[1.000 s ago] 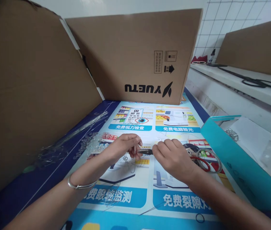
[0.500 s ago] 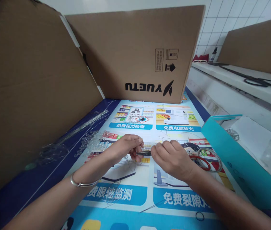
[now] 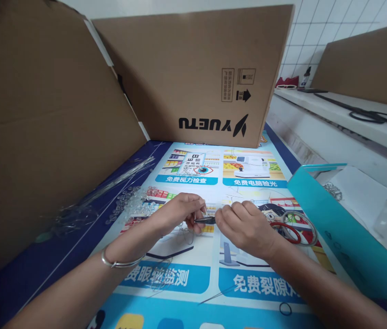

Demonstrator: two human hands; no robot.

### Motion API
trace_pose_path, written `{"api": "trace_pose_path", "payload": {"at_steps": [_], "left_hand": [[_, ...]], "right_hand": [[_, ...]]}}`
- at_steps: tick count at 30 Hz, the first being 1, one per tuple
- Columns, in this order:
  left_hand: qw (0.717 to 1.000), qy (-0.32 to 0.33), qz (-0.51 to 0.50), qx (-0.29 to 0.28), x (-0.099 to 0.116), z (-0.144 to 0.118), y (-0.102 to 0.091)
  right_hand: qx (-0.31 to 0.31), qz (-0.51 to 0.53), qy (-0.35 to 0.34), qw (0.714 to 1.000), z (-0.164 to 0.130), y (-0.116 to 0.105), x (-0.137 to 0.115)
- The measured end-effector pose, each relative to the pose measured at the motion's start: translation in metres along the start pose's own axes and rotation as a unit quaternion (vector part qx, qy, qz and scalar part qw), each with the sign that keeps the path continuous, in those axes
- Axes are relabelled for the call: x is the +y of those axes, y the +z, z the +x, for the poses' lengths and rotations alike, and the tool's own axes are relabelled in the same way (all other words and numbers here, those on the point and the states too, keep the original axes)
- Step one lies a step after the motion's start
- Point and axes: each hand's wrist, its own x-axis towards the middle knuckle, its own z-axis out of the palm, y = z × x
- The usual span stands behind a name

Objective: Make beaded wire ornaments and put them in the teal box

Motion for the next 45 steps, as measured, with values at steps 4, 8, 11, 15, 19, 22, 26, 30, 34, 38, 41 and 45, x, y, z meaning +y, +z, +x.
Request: {"api": "trace_pose_path", "payload": {"at_steps": [4, 8, 11, 15, 19, 22, 26, 30, 34, 38, 41, 45], "left_hand": [[1.0, -0.003, 0.001, 0.0, 0.0, 0.001, 0.001], [1.0, -0.005, 0.005, -0.002, 0.001, 0.001, 0.002], [1.0, -0.009, 0.004, -0.006, 0.0, 0.001, 0.001], [1.0, -0.01, 0.002, -0.003, -0.001, 0.002, 0.001], [1.0, -0.001, 0.012, -0.002, 0.0, 0.001, 0.001], [1.0, 0.003, 0.021, 0.001, 0.001, 0.0, 0.001], [0.999, 0.01, 0.036, 0.009, 0.006, -0.003, 0.003], [0.998, 0.009, 0.062, 0.022, 0.011, -0.006, 0.005], [0.994, 0.021, 0.104, 0.017, 0.013, -0.008, 0.006], [0.988, 0.049, 0.144, 0.009, 0.012, -0.009, 0.007], [0.969, 0.083, 0.232, 0.022, 0.013, -0.011, 0.008], [0.938, 0.117, 0.326, 0.033, 0.016, -0.015, 0.008]], "right_hand": [[0.002, -0.003, -0.001, 1.0, -0.001, 0.002, 0.0], [0.003, 0.0, -0.001, 1.0, -0.002, 0.003, 0.0], [0.006, 0.003, 0.002, 1.0, -0.001, 0.003, 0.0], [0.007, 0.012, 0.005, 1.0, -0.001, 0.003, 0.0], [-0.008, 0.023, 0.016, 1.0, -0.002, 0.004, -0.001], [-0.031, 0.038, 0.033, 0.998, -0.002, 0.002, -0.004], [-0.059, 0.07, 0.077, 0.993, 0.001, 0.0, -0.009], [-0.109, 0.117, 0.141, 0.977, 0.005, -0.002, -0.014], [-0.162, 0.166, 0.182, 0.956, 0.007, -0.006, -0.016], [-0.207, 0.198, 0.208, 0.935, 0.01, -0.011, -0.014], [-0.235, 0.212, 0.225, 0.921, 0.011, -0.014, -0.013], [-0.257, 0.233, 0.243, 0.906, 0.01, -0.015, -0.011]]}}
